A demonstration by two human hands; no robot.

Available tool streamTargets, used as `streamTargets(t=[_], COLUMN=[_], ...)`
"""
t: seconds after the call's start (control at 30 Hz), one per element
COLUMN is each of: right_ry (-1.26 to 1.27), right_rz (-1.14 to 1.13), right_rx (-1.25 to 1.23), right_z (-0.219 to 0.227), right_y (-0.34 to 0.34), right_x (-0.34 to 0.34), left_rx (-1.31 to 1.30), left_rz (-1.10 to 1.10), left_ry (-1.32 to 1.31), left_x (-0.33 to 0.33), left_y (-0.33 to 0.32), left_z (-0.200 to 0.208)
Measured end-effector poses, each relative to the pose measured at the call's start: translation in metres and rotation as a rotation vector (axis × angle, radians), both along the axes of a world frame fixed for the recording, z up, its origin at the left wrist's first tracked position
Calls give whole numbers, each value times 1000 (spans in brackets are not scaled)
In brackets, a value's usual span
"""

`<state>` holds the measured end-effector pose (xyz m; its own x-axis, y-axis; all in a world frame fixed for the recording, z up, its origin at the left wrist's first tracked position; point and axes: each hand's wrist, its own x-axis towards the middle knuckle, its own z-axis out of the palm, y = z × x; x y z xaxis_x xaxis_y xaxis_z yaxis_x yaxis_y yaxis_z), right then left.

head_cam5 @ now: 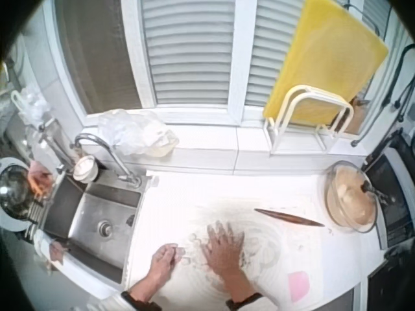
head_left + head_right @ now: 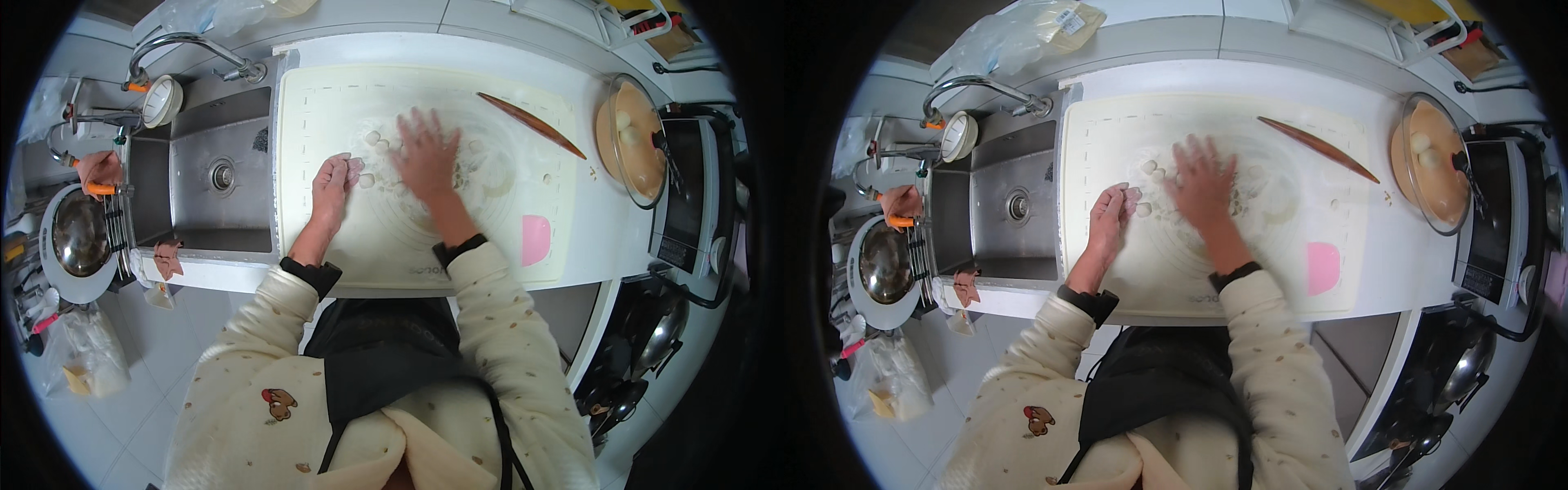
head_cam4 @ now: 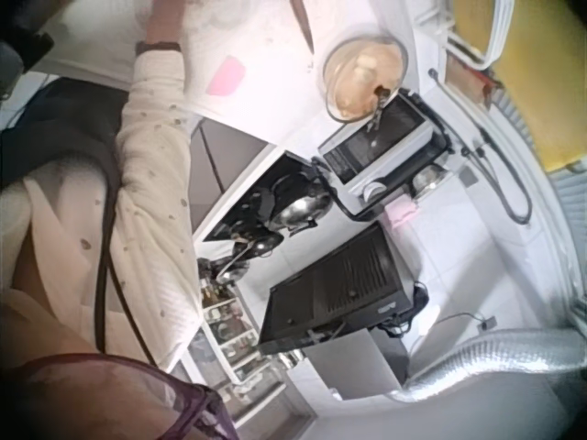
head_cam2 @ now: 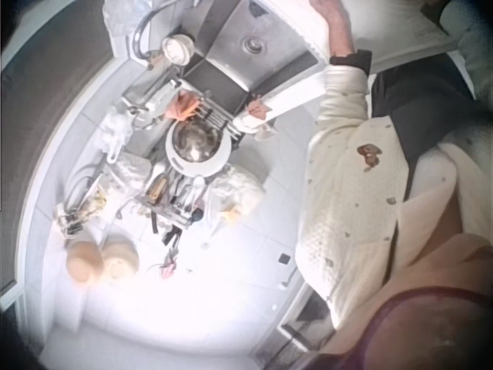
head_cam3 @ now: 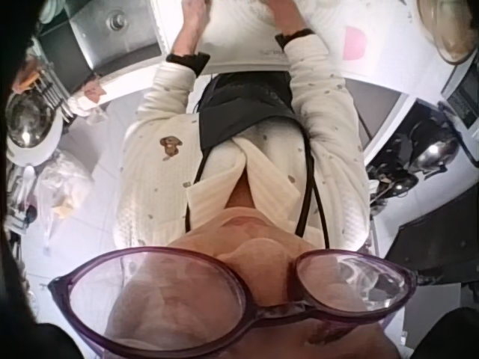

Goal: The person kneads a small piece of dough, rolls it into a log, and uses a rolling pin to flatten it on a floured cutting board. The person then cuts the flattened dough into small pieces and rolls them into balls.

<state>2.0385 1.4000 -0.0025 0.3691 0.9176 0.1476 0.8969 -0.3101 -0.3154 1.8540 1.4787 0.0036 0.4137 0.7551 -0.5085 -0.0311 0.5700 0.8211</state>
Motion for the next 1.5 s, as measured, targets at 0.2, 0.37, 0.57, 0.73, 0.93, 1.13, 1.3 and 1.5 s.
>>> streamTargets(t=[0.2, 0.37, 0.57, 0.73, 0.93, 1.13, 1.3, 1.5], right_ry=[69, -19, 4, -21, 96, 356, 588, 131], right_rz=[-119, -56, -125, -10, -200, -379, -243, -218], right_rx=[21, -58, -20, 41, 75, 243, 309, -91], right_z=[-18, 0, -4, 4, 1, -19, 17, 10], right_y=[-58, -3, -61, 5, -81, -77, -97, -143], right_x=[-33, -10, -50, -32, -6, 29, 5, -30], left_rx=[-11, -15, 411, 1072, 1159, 1405, 1501, 1389], left_rz=[21, -27, -216, -333, -375, -735, -827, -457], left_ry=[-19, -8, 261, 391, 410, 635, 725, 664], left_x=[-4, -3, 13, 46, 46, 85, 70, 50], left_y=[-4, 1, 14, 33, -6, -29, -9, -30], left_z=[-4, -1, 14, 3, -8, 7, 1, 41])
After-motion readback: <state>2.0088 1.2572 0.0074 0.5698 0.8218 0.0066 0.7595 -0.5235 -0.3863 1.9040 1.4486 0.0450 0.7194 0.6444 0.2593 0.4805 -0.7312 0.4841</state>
